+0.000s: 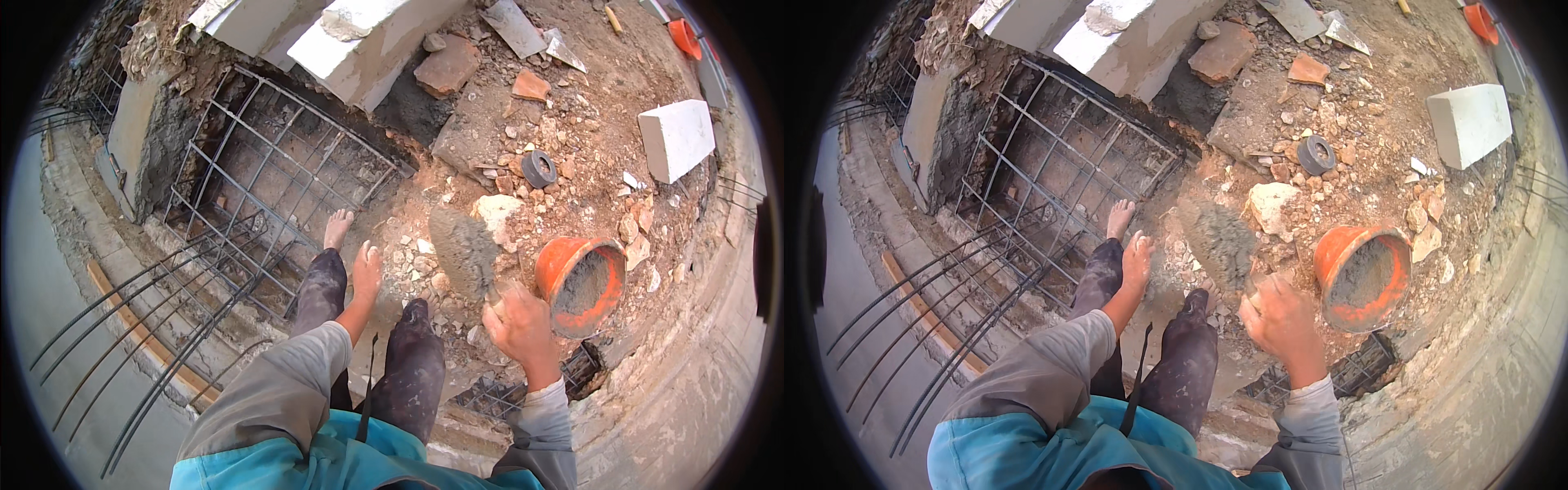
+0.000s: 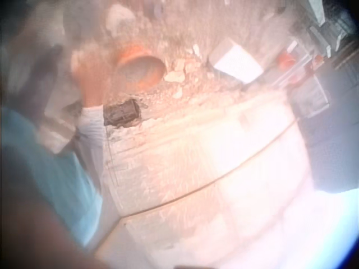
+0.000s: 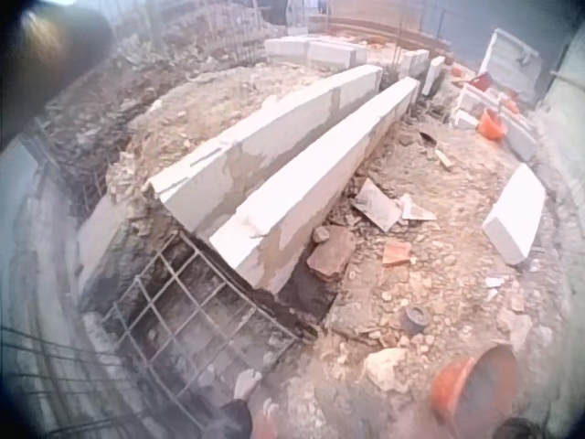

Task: The person applies mortar from a bucket with a trowel onto a brick and a concrete surface, then positions the brick by hand on top of a structure.

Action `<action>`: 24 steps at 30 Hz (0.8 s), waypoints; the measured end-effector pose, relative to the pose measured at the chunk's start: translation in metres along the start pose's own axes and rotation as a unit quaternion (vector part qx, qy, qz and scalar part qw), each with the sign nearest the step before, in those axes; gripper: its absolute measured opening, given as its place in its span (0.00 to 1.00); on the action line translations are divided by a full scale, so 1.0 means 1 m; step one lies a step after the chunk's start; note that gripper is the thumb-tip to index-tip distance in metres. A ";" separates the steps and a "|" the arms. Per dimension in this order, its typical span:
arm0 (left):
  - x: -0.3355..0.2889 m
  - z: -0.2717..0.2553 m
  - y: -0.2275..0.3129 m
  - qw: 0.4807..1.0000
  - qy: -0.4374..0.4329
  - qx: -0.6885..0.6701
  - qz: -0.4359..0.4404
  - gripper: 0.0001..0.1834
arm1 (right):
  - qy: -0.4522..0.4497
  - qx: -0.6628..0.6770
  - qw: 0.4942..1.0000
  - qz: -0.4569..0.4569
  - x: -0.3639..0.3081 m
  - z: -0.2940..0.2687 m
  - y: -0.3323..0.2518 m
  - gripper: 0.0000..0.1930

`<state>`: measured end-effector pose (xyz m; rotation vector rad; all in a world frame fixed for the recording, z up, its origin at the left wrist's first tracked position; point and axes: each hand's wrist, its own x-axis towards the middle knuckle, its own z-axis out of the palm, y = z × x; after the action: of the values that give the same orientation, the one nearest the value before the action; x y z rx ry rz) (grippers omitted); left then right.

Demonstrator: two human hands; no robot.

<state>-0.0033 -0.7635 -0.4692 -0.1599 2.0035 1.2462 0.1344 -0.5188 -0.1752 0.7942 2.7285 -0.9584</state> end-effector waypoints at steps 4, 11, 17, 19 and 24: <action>-0.023 -0.056 -0.022 0.978 0.119 -0.149 -0.090 0.30 | -0.278 0.081 0.935 -0.205 0.088 0.078 -0.048 0.15; 0.002 -0.068 -0.024 0.963 0.073 -0.181 -0.185 0.34 | -0.507 0.287 0.800 -0.141 0.258 0.179 0.008 0.14; -0.007 -0.073 -0.017 0.972 0.032 -0.096 -0.212 0.31 | -0.306 0.252 0.916 0.065 0.257 0.136 0.060 0.15; -0.012 -0.072 -0.042 0.986 0.007 -0.033 -0.163 0.30 | -0.292 0.254 0.919 0.071 0.175 0.110 0.035 0.15; -0.039 0.004 0.050 0.982 -0.122 0.132 0.058 0.24 | 0.057 0.134 0.962 0.231 -0.038 -0.013 0.040 0.11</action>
<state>0.0027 -0.7451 -0.4083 0.2318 1.9597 1.0031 0.1884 -0.5011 -0.1755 1.4917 2.3478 -1.2044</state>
